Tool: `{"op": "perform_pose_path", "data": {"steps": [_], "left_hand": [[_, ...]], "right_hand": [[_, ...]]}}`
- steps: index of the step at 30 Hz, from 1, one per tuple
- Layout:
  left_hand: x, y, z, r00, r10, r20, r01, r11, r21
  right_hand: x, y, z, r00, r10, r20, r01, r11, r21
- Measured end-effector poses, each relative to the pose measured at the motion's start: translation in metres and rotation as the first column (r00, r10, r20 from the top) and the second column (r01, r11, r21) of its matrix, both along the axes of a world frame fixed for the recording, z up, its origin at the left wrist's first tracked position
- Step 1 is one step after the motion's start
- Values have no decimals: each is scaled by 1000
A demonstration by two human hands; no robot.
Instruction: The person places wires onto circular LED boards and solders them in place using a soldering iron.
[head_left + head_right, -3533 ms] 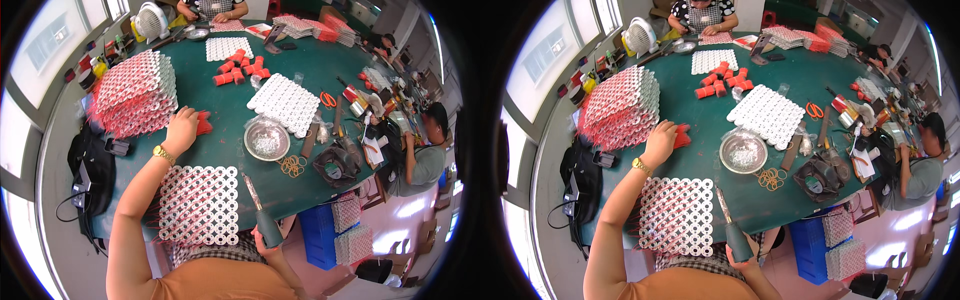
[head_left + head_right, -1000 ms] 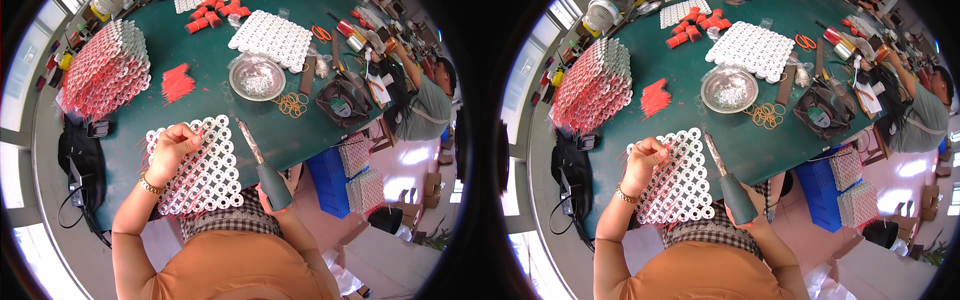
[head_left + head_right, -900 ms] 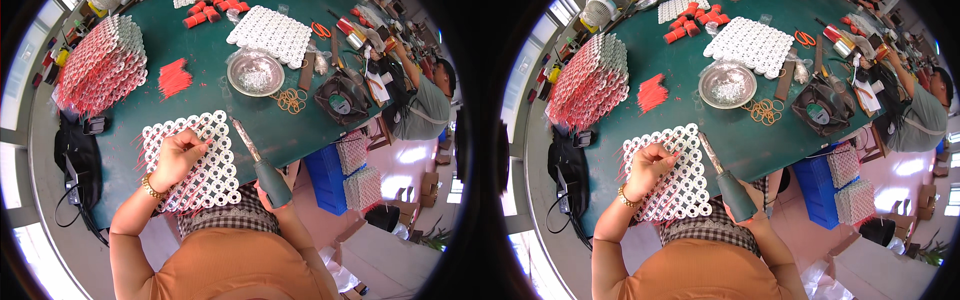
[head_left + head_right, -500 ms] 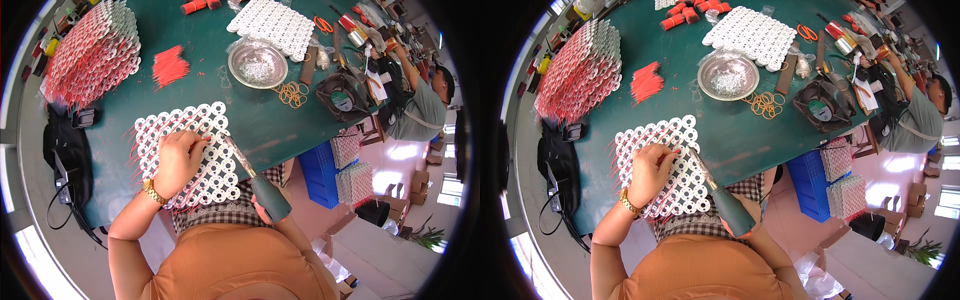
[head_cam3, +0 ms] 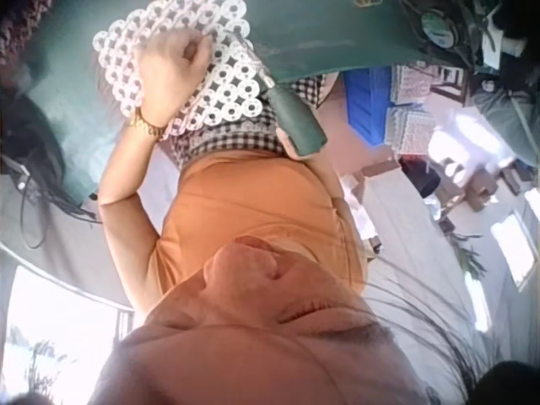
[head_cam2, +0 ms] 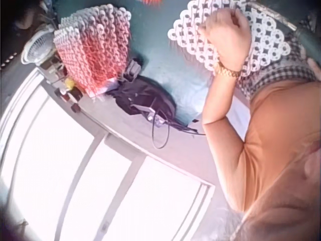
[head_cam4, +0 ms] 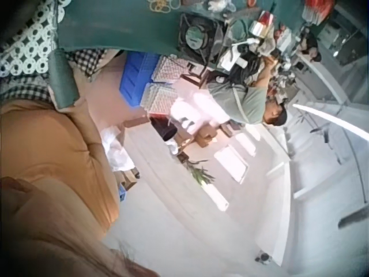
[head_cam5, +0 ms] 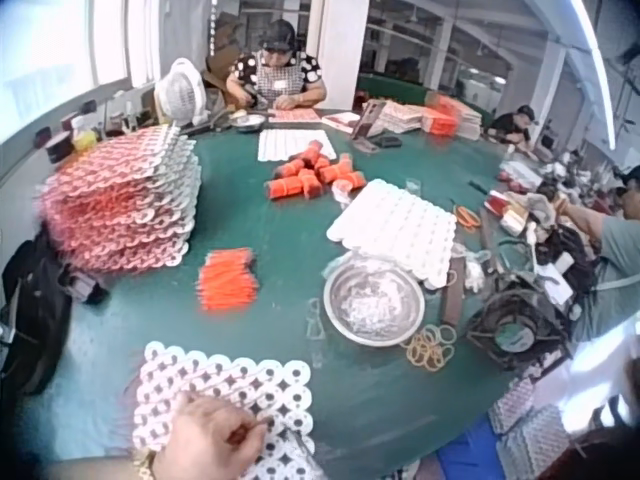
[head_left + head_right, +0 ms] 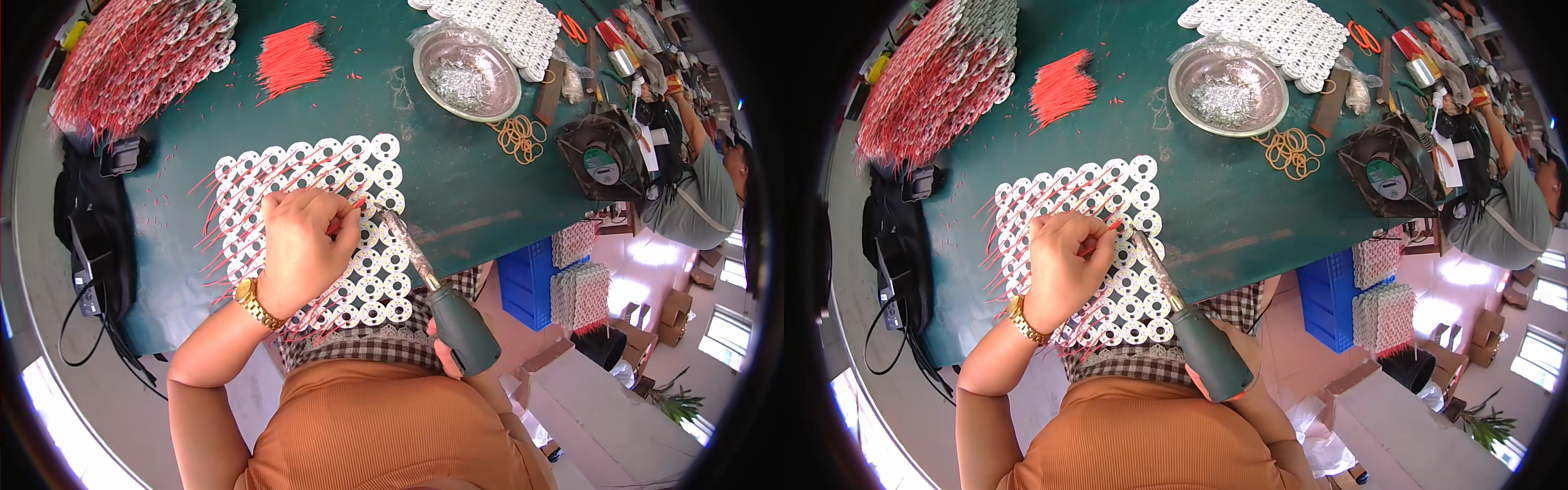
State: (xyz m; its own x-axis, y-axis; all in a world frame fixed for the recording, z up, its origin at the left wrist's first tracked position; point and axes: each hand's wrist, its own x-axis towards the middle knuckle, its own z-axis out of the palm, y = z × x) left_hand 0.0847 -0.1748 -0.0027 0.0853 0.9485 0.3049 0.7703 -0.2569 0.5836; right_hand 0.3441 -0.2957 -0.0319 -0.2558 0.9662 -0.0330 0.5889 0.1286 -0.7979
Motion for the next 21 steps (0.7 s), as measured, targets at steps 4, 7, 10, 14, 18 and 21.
{"op": "perform_pose_path", "data": {"steps": [4, 7, 10, 14, 18, 21], "left_hand": [[0, 0, 0, 1000, -6, -4, 6, 1000, 12], [0, 1, 0, 1000, -19, -1, 19, 1000, 21], [-1, 1, -1, 1000, -21, -6, 21, 999, 30], [-1, 0, -2, 1000, -12, -23, 12, 999, 30], [1, 1, -2, 1000, -18, -8, 18, 999, 51], [1, 1, -2, 1000, -18, -16, 18, 998, 52]], "right_hand": [[-4, 1, -4, 999, 16, -45, -13, 997, 76], [-1, -9, -13, 995, -42, -91, 41, 999, -8], [-3, -3, -6, 997, -19, -70, 18, 1000, -15], [-3, 4, -3, 996, 70, -59, -66, 995, 72], [-2, 0, -3, 999, 11, -37, -13, 999, -45], [2, -4, -8, 1000, -6, -21, 6, 1000, -23]]}}
